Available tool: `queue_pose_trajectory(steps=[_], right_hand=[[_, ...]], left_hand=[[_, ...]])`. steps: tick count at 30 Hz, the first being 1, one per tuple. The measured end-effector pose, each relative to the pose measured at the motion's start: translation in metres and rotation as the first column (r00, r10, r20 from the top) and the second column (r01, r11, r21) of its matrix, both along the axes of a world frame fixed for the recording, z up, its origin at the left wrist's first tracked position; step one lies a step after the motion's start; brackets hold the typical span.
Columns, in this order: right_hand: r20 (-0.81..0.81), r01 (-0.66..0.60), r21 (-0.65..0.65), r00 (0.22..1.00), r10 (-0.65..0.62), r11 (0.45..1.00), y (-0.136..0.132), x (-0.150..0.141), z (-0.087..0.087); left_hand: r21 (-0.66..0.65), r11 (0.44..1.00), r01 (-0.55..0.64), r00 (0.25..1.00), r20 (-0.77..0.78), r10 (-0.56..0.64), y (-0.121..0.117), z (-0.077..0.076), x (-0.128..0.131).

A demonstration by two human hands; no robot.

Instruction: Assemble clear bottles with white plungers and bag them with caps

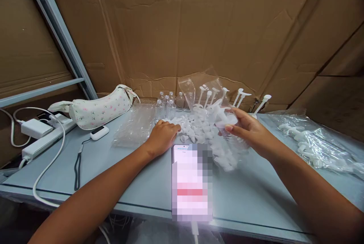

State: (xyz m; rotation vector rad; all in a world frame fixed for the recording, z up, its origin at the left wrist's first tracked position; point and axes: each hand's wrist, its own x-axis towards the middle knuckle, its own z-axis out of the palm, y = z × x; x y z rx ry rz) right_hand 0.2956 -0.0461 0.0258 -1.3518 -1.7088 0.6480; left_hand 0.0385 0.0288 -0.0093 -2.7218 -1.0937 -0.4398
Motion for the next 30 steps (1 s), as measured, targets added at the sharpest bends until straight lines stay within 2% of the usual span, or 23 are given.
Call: queue_pose_trajectory(steps=[3, 6, 8, 11, 15, 18, 21, 23, 25, 27, 28, 29, 30], right_hand=[[0.098, 0.051, -0.046, 0.994, -0.046, 0.998, 0.005, 0.002, -0.006], [0.188, 0.068, -0.102, 0.981, -0.048, 0.992, 0.008, 0.003, -0.01], [0.231, 0.058, -0.141, 0.973, -0.024, 0.988, 0.008, 0.003, -0.012], [0.273, -0.039, -0.182, 0.958, 0.088, 0.983, 0.006, 0.001, -0.012], [0.295, -0.226, -0.179, 0.916, 0.271, 0.958, 0.001, -0.003, -0.009], [0.304, -0.257, -0.192, 0.902, 0.307, 0.947, -0.002, -0.006, -0.007], [0.314, -0.242, -0.173, 0.905, 0.286, 0.955, -0.003, -0.006, -0.006], [0.305, -0.244, -0.159, 0.91, 0.282, 0.957, -0.002, -0.005, -0.005], [0.281, -0.25, -0.148, 0.917, 0.283, 0.957, -0.001, -0.004, -0.005], [0.239, -0.243, -0.139, 0.933, 0.271, 0.96, 0.0, -0.004, -0.005], [0.199, -0.241, -0.138, 0.943, 0.266, 0.961, 0.0, -0.005, -0.005], [0.144, -0.246, -0.147, 0.953, 0.266, 0.958, 0.0, -0.005, -0.005], [0.077, -0.258, -0.163, 0.959, 0.273, 0.952, 0.0, -0.006, -0.005]], left_hand=[[0.076, 0.996, -0.038, 0.981, 0.194, 0.022, -0.004, 0.012, -0.008], [0.194, 0.979, -0.065, 0.919, 0.395, -0.017, -0.008, 0.024, -0.02], [0.262, 0.961, -0.086, 0.878, 0.476, -0.051, -0.009, 0.029, -0.026], [0.302, 0.946, -0.12, 0.84, 0.538, -0.065, -0.01, 0.032, -0.03], [0.285, 0.945, -0.162, 0.833, 0.552, -0.024, -0.008, 0.031, -0.03], [0.209, 0.969, -0.134, 0.824, 0.566, -0.008, -0.008, 0.032, -0.028], [0.113, 0.993, -0.02, 0.785, 0.618, -0.054, -0.008, 0.033, -0.027], [0.104, 0.994, 0.026, 0.745, 0.661, -0.089, -0.008, 0.033, -0.026], [0.069, 0.997, 0.026, 0.678, 0.732, -0.069, -0.008, 0.032, -0.025], [-0.071, 0.995, 0.066, 0.548, 0.836, 0.024, -0.006, 0.03, -0.024], [-0.182, 0.974, 0.133, 0.473, 0.876, 0.099, -0.006, 0.028, -0.023], [-0.303, 0.925, 0.229, 0.408, 0.893, 0.191, -0.005, 0.027, -0.022], [-0.414, 0.845, 0.339, 0.369, 0.884, 0.286, -0.005, 0.025, -0.021]])
